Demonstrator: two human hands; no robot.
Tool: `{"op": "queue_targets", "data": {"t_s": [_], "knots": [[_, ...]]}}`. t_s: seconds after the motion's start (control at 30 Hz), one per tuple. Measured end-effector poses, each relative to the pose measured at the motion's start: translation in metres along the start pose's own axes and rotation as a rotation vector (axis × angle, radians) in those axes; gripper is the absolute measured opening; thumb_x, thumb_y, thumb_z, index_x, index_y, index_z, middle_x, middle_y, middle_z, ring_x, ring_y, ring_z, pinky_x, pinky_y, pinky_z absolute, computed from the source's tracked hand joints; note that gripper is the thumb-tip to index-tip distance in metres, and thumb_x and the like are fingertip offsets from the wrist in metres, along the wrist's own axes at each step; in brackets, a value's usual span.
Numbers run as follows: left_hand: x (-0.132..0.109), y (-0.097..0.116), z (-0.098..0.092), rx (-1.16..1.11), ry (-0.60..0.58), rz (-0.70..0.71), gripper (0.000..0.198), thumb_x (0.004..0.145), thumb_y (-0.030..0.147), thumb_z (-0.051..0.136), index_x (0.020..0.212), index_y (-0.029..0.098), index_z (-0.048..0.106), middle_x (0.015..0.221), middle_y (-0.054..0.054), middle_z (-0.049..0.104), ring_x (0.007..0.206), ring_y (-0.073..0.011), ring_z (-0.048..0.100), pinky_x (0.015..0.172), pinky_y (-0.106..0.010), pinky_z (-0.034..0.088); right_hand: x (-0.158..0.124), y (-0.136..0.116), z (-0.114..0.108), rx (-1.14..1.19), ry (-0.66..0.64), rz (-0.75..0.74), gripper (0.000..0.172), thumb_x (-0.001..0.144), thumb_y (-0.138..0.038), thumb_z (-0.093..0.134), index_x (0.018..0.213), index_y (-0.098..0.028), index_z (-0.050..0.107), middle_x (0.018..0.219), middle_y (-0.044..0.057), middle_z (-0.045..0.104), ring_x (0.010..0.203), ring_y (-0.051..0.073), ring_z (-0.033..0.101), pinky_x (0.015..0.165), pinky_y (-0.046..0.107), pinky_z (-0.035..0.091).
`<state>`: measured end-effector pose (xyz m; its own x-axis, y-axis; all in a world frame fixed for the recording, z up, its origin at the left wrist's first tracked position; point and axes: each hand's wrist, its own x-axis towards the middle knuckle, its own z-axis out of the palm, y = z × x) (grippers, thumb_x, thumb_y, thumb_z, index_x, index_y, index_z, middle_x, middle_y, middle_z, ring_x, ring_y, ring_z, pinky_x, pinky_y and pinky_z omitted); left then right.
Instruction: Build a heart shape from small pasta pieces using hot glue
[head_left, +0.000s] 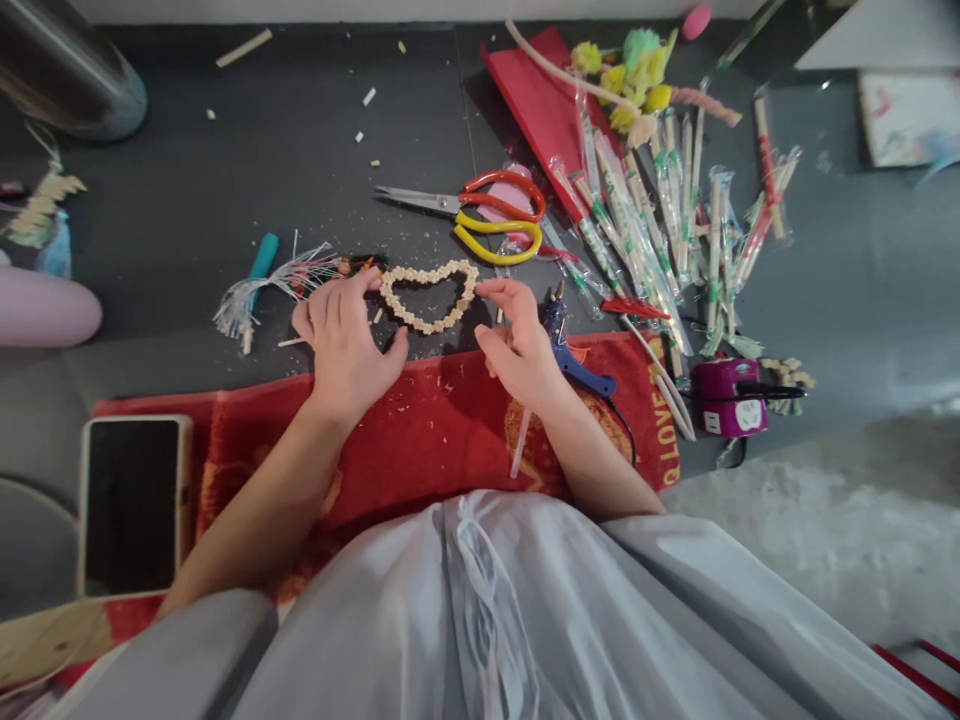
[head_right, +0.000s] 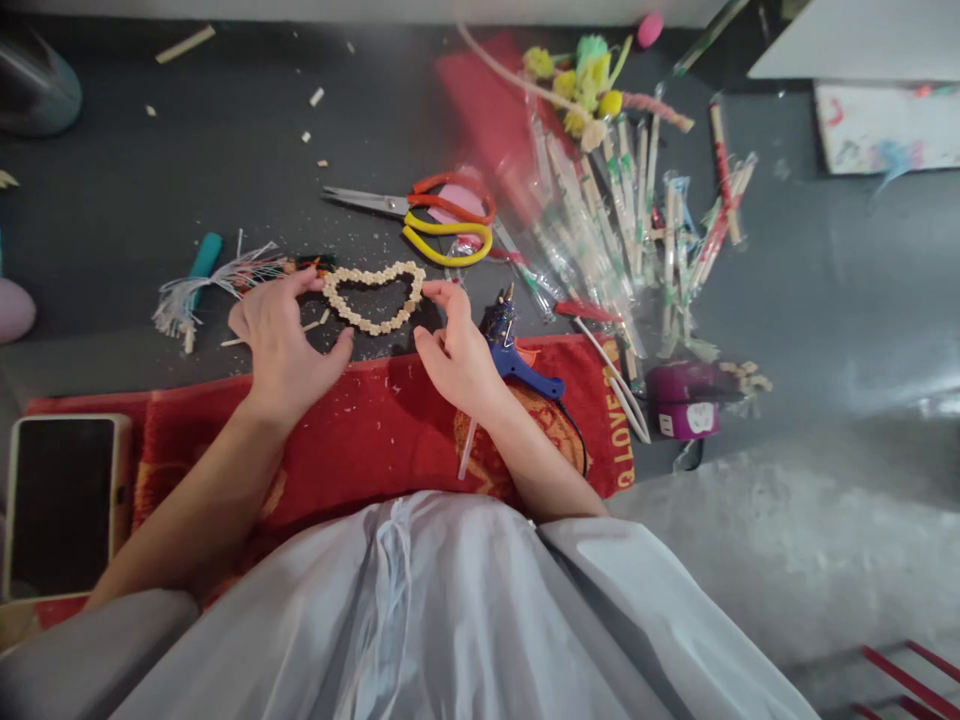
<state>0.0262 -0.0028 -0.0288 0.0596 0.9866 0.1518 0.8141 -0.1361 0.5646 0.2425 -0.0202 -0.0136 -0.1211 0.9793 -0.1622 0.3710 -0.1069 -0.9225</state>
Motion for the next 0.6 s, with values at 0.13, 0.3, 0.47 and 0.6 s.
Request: {"op": "queue_targets", "data": {"t_s": [0.13,0.3,0.47,0.6], "knots": [[0.001,-0.001,0.001,0.003,-0.004,-0.032,0.062,0.084,0.034,0.069,0.142,0.025,0.052,0.136,-0.014,0.067,0.137,-0.0391,0.053,0.12,-0.058,0.03,0.001,0.002,0.001,0.077,0.011,-0.007,0.038,0.095,-0.028,0.047,0.131,-0.032,0.034,0.158,0.012,0.05,0.048,0.002,0.04,0.051,0.029,0.042],[0.0,-0.006,0.003,-0.004,-0.008,-0.003,0.059,0.089,0.04,0.067,0.143,0.024,0.051,0.135,-0.014,0.068,0.136,-0.039,0.054,0.119,-0.058,0.03,0.001,-0.001,-0.002,0.051,-0.015,0.044,0.039,0.096,-0.032,0.045,0.132,-0.032,0.033,0.164,0.013,0.044,0.049,0.003,0.041,0.05,0.029,0.041],[-0.002,-0.009,0.006,0.012,0.038,0.044,0.057,0.091,0.043,0.067,0.143,0.026,0.052,0.132,-0.013,0.071,0.133,-0.0371,0.057,0.117,-0.057,0.034,0.001,0.0,-0.002,0.065,-0.034,0.041,0.04,0.097,-0.028,0.044,0.135,-0.031,0.032,0.165,0.013,0.043,0.048,0.002,0.041,0.05,0.029,0.043],[-0.003,-0.01,0.008,0.009,0.031,0.037,0.056,0.092,0.044,0.066,0.144,0.028,0.051,0.134,-0.012,0.07,0.136,-0.0381,0.055,0.118,-0.059,0.032,0.0,0.0,-0.002,0.034,-0.062,0.053,0.044,0.099,-0.026,0.041,0.141,-0.031,0.03,0.168,0.014,0.04,0.047,0.001,0.043,0.052,0.028,0.049]]}}
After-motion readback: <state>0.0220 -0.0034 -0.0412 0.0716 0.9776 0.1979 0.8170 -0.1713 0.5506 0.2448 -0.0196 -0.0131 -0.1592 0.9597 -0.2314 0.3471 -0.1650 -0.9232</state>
